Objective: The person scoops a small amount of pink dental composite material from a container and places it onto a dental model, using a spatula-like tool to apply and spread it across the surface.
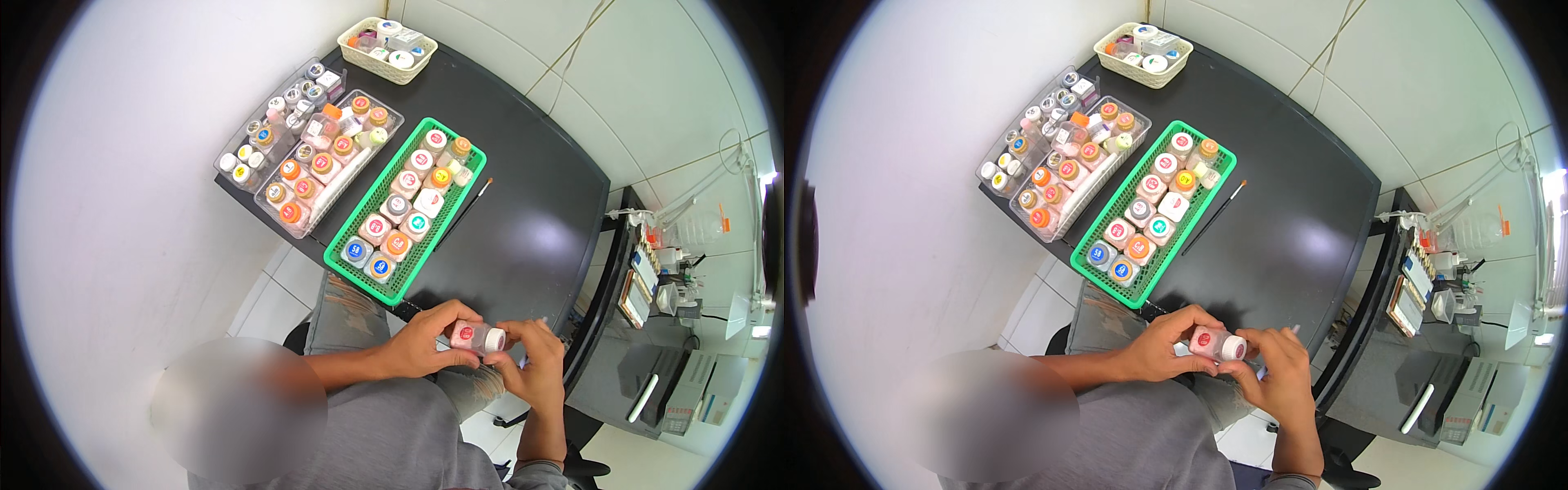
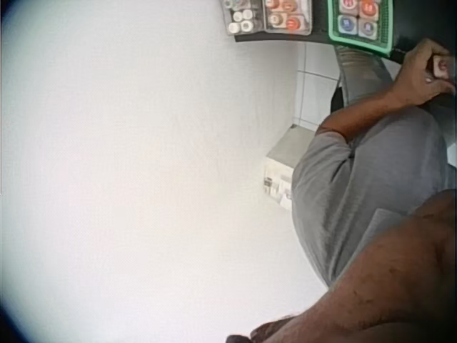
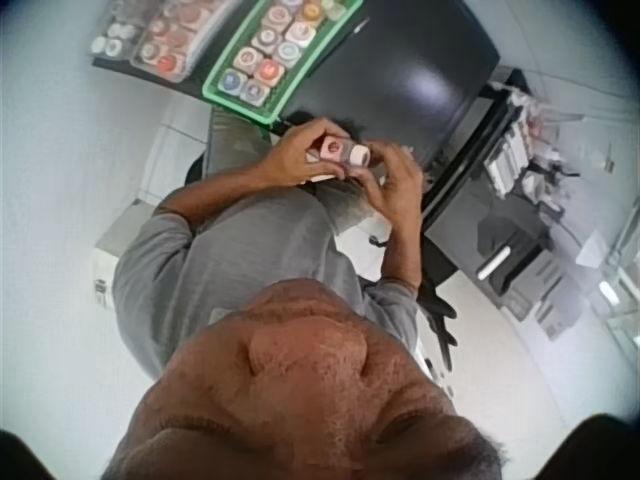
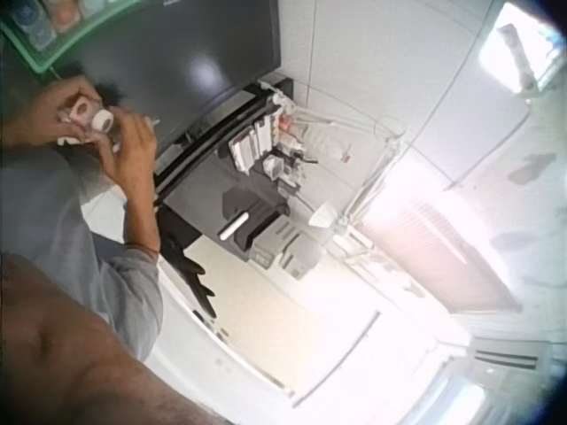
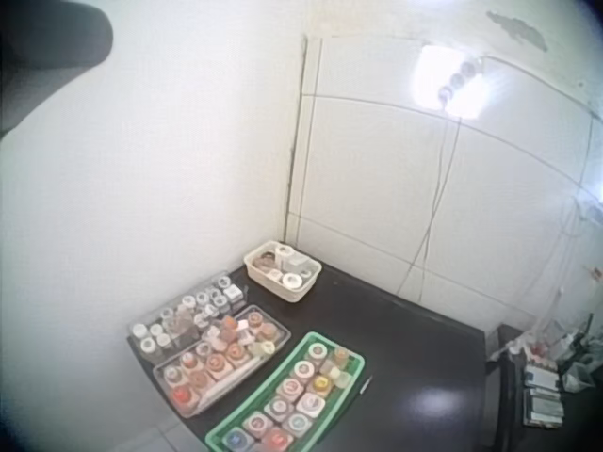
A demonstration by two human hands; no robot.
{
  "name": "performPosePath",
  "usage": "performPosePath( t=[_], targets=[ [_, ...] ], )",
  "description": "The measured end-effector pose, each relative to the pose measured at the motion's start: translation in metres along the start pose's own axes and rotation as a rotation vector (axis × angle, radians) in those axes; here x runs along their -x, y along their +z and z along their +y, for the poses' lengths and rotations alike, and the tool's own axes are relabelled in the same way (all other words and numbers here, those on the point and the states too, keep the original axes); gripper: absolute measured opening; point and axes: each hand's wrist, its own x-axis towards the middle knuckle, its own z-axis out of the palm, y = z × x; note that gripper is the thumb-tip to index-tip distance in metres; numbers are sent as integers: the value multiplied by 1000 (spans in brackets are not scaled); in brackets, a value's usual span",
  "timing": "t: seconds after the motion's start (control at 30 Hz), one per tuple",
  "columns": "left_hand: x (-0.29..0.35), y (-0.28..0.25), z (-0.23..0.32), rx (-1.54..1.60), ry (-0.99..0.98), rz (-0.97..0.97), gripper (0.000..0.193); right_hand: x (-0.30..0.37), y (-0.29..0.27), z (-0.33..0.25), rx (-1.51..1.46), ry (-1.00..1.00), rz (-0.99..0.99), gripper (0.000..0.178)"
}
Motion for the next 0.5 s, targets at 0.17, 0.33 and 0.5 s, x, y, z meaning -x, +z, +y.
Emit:
performPosePath(
  t=[0.17,0.33,0.5],
  targets=[
    [7,3,-5,237,-78,-23,59,-15,-2,-19,-13,-29,46,59],
    [7,-10,7,90,-88,-54,50,-9,4,-11,-114,-116,30,55],
    [7,-13,14,88,-108,-74,47,-6,13,-12,-220,-49,67,49]
  ],
)
